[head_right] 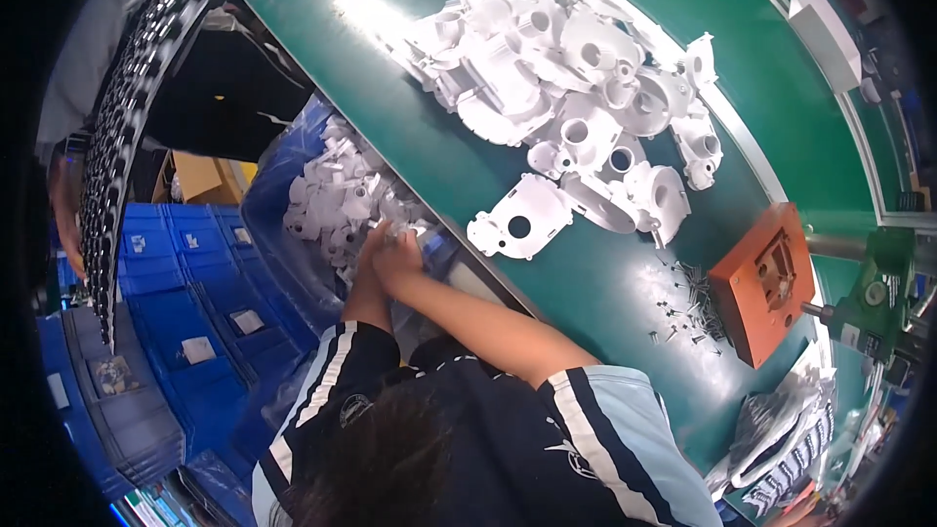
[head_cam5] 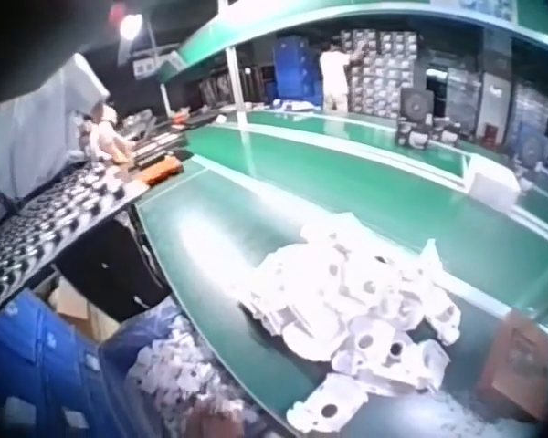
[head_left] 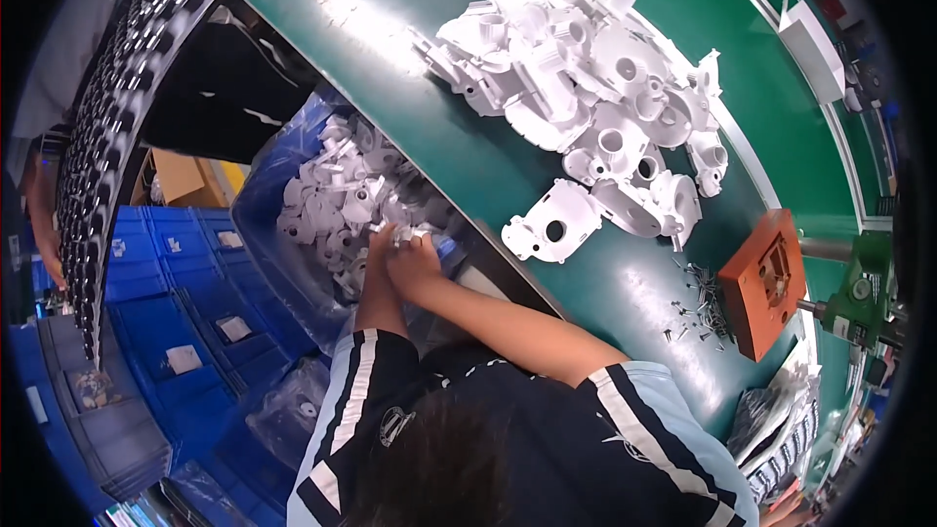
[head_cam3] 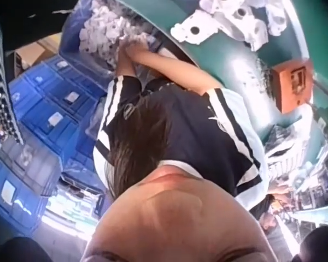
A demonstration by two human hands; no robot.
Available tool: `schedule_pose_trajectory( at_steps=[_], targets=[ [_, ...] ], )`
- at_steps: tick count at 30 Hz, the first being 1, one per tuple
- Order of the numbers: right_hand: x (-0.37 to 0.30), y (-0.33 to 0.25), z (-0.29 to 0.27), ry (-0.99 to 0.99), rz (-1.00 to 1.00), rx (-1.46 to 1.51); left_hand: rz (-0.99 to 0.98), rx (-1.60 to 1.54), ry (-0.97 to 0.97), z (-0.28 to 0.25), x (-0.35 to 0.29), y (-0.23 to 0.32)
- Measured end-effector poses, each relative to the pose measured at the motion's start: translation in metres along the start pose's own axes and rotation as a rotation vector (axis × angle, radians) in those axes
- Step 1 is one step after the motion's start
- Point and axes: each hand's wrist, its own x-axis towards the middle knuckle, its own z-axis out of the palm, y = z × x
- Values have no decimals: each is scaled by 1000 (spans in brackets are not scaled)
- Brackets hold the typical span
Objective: Assembling components into white plastic parts using a manual press machine on a production line.
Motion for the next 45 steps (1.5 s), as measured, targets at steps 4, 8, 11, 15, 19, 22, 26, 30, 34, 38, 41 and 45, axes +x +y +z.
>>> schedule_pose_trajectory(
  at_steps=[4, 8, 11, 15, 19, 22, 26, 30, 34, 38, 41, 45],
  targets=[
    [3, -6, -7, -21, 36, 42, 653, 295, 53, -7, -34, 25],
    [-4, -21, -18, -127, -1, 71, 52, -303, -3, -15, -2, 7],
    [-10, -37, -23, -155, -54, 54, -197, -420, -17, -24, 21, -8],
    [-12, -11, -31, -171, -11, 19, -246, -174, -27, 2, 37, 24],
    [-13, -15, -33, -164, -25, 27, -264, -51, 222, -2, 65, -5],
    [-10, -19, -27, -155, -18, 59, -197, -190, 79, -16, 68, -28],
    [2, 5, -18, -154, 27, 93, -221, -662, -44, -11, 31, -12],
    [24, 22, 0, 13, 80, 218, -301, -667, -90, -31, 21, -16],
    [55, 36, -12, -32, 294, 1008, -292, -666, 48, -66, 24, -39],
    [82, 88, 15, 274, 509, 603, -307, -683, 277, -70, 37, -25],
    [98, 90, 4, 171, 551, 586, -165, -623, 487, -95, 45, -23],
    [114, 99, 26, 436, 600, 781, 118, -583, 721, -121, 81, -32]
  ],
)
